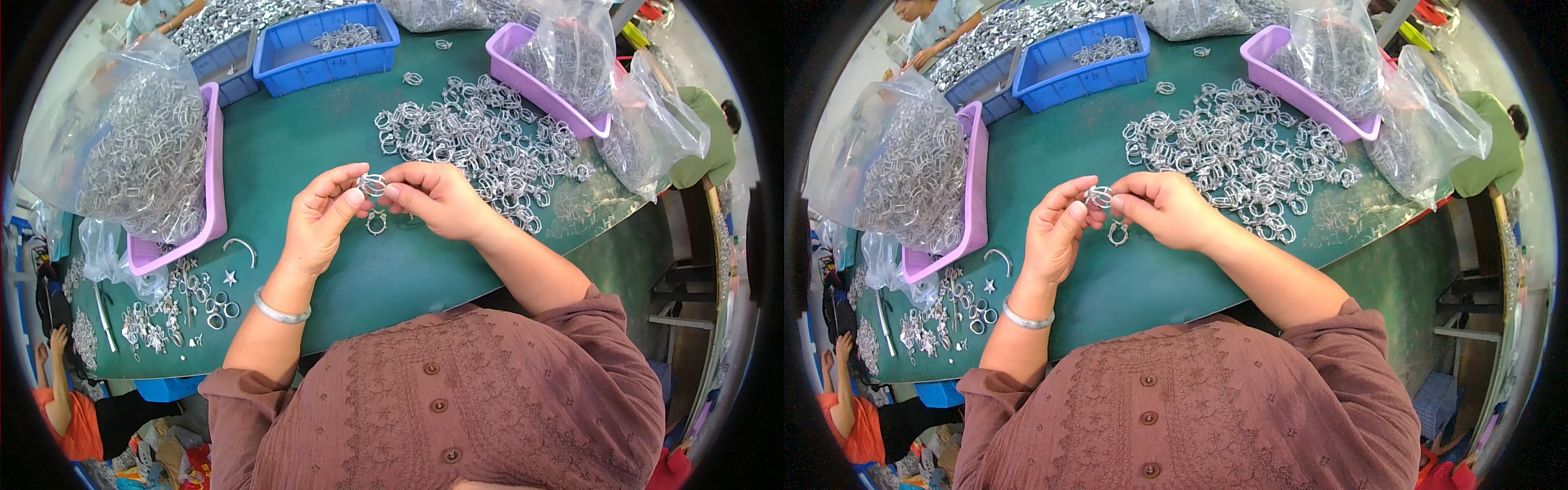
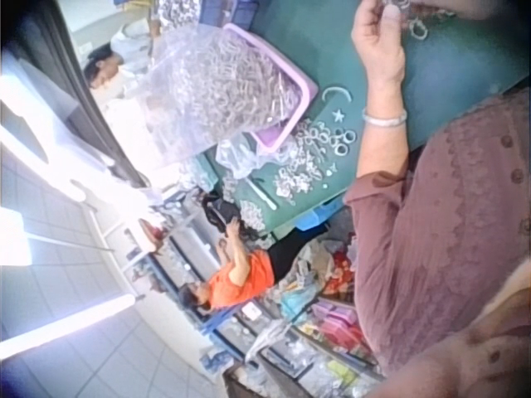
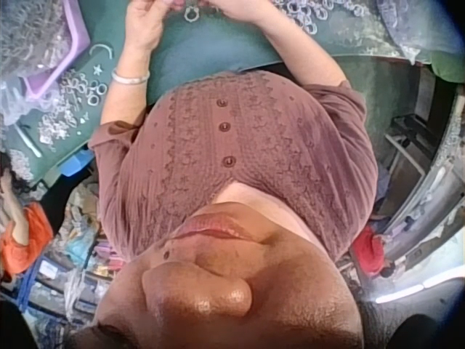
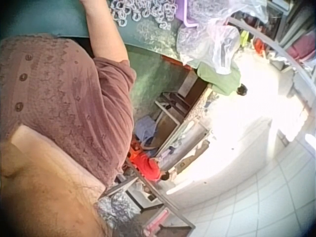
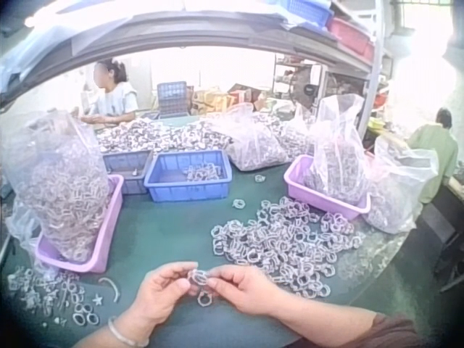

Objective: The person sets down a phone, then picks up, checks, and connects metal clips by hand at a workbench.

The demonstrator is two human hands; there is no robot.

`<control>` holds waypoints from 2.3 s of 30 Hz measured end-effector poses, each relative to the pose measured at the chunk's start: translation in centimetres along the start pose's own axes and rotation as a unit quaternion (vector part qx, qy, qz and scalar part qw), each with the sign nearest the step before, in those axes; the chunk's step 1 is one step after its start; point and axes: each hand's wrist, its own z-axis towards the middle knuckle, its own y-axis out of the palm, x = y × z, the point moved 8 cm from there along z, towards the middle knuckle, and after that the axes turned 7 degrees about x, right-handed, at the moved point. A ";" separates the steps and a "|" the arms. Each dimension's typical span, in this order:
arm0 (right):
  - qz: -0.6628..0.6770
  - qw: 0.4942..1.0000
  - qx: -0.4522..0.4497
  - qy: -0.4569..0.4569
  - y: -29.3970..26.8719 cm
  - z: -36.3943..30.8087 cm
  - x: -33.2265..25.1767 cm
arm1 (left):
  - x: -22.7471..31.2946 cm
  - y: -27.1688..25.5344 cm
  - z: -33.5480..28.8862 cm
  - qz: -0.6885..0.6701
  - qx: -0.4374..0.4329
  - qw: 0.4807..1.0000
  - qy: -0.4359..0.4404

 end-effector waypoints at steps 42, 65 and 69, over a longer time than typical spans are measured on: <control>-0.165 0.955 0.084 -0.230 -0.3 -0.9 -4.0 | 0.1 0.0 0.3 -0.103 -0.006 0.995 0.003; -0.509 0.823 -0.048 -0.248 3.2 -0.8 -1.3 | -2.2 -3.3 1.6 -0.309 0.074 0.936 -0.155; -0.475 0.839 -0.039 -0.261 2.5 -0.8 -1.9 | -2.0 -3.2 1.4 -0.237 0.083 0.957 -0.145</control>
